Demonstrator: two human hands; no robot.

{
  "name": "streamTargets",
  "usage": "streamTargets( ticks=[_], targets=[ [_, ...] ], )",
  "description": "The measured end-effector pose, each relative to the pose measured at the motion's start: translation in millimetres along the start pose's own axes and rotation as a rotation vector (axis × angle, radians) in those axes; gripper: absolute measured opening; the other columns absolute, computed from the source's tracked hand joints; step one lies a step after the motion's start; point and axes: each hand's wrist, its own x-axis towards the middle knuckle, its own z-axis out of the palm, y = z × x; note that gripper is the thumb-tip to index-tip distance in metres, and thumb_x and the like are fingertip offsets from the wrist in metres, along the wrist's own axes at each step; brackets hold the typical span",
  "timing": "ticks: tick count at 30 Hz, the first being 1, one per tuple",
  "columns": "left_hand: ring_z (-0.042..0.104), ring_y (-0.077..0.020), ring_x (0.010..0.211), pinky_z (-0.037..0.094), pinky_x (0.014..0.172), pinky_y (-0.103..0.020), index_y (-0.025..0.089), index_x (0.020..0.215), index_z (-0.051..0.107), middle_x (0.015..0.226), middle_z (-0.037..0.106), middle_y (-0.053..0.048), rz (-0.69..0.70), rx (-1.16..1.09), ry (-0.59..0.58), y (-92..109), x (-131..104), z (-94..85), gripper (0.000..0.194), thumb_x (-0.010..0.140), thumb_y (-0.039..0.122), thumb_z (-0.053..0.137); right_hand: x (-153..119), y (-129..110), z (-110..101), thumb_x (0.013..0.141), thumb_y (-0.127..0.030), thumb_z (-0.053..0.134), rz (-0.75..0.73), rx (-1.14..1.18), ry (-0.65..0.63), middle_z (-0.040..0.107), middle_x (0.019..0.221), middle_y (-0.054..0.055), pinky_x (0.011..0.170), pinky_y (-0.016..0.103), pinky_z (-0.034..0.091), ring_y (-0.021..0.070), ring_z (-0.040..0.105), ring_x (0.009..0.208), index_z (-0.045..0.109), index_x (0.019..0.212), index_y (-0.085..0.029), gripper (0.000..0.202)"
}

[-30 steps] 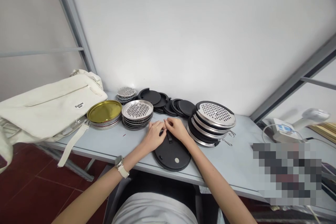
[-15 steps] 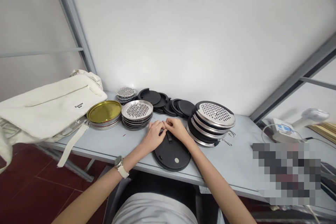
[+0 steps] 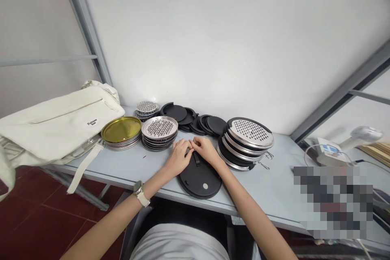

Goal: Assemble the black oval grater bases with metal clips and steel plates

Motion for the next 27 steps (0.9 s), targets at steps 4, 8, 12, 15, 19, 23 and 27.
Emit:
streamTargets(
  ticks=[4, 8, 12, 15, 19, 23, 27],
  targets=[
    [0.052, -0.0196, 0.095, 0.034, 0.085, -0.036, 0.019, 0.087, 0.052, 0.092, 0.056, -0.003, -0.003, 0.017, -0.016, 0.2, 0.2, -1.2, 0.009, 0.09, 0.015, 0.045, 0.0, 0.4, 0.4, 0.088, -0.032, 0.045, 0.005, -0.001, -0.013, 0.045, 0.054, -0.004, 0.051, 0.022, 0.026, 0.0095, 0.038, 0.052, 0.044, 0.059, -0.018, 0.033],
    [0.052, -0.0192, 0.093, 0.034, 0.086, -0.036, 0.019, 0.085, 0.052, 0.092, 0.056, -0.003, -0.008, 0.021, -0.003, 0.7, 0.2, -2.0, 0.009, 0.089, 0.015, 0.046, -0.2, -0.2, 0.2, 0.088, -0.032, 0.045, 0.006, -0.005, -0.015, 0.044, 0.054, -0.004, 0.051, 0.022, 0.026, 0.0095, 0.038, 0.052, 0.044, 0.058, -0.018, 0.033],
    [0.053, -0.018, 0.092, 0.033, 0.086, -0.035, 0.019, 0.082, 0.05, 0.089, 0.055, -0.001, -0.003, 0.015, 0.011, 1.1, 0.2, -1.8, 0.009, 0.088, 0.013, 0.048, -0.4, -1.5, 0.0, 0.088, -0.031, 0.045, 0.011, -0.007, -0.018, 0.043, 0.054, -0.004, 0.051, 0.022, 0.026, 0.0094, 0.038, 0.052, 0.043, 0.058, -0.018, 0.032],
    [0.052, -0.0178, 0.091, 0.033, 0.085, -0.035, 0.019, 0.08, 0.048, 0.088, 0.055, -0.001, -0.003, 0.018, 0.01, 1.0, 0.4, -1.4, 0.009, 0.087, 0.013, 0.048, -0.4, -2.5, -0.2, 0.087, -0.03, 0.045, 0.018, -0.01, -0.019, 0.043, 0.054, -0.004, 0.052, 0.022, 0.026, 0.0094, 0.038, 0.052, 0.041, 0.058, -0.018, 0.032],
    [0.052, -0.0183, 0.092, 0.033, 0.084, -0.035, 0.019, 0.081, 0.048, 0.088, 0.055, -0.001, 0.0, 0.021, 0.006, 0.8, 0.6, -1.2, 0.009, 0.087, 0.013, 0.047, -0.3, -3.0, -0.4, 0.088, -0.03, 0.045, 0.024, -0.013, -0.021, 0.043, 0.054, -0.004, 0.052, 0.022, 0.025, 0.0094, 0.038, 0.052, 0.04, 0.058, -0.018, 0.032],
    [0.053, -0.0188, 0.092, 0.034, 0.085, -0.035, 0.019, 0.083, 0.049, 0.09, 0.056, -0.002, -0.007, 0.015, 0.006, 0.6, 0.5, -1.1, 0.008, 0.088, 0.013, 0.046, -0.4, -2.4, -0.5, 0.087, -0.03, 0.045, 0.025, -0.016, -0.023, 0.044, 0.054, -0.004, 0.051, 0.022, 0.026, 0.0096, 0.039, 0.052, 0.043, 0.059, -0.018, 0.031],
    [0.053, -0.0195, 0.094, 0.034, 0.085, -0.036, 0.019, 0.084, 0.05, 0.091, 0.057, -0.002, -0.014, 0.009, -0.001, 0.5, 0.4, -1.2, 0.008, 0.089, 0.015, 0.047, -0.7, -1.9, -0.4, 0.087, -0.03, 0.045, 0.026, -0.021, -0.031, 0.045, 0.055, -0.004, 0.052, 0.022, 0.026, 0.0098, 0.039, 0.053, 0.043, 0.059, -0.018, 0.031]
  ],
)
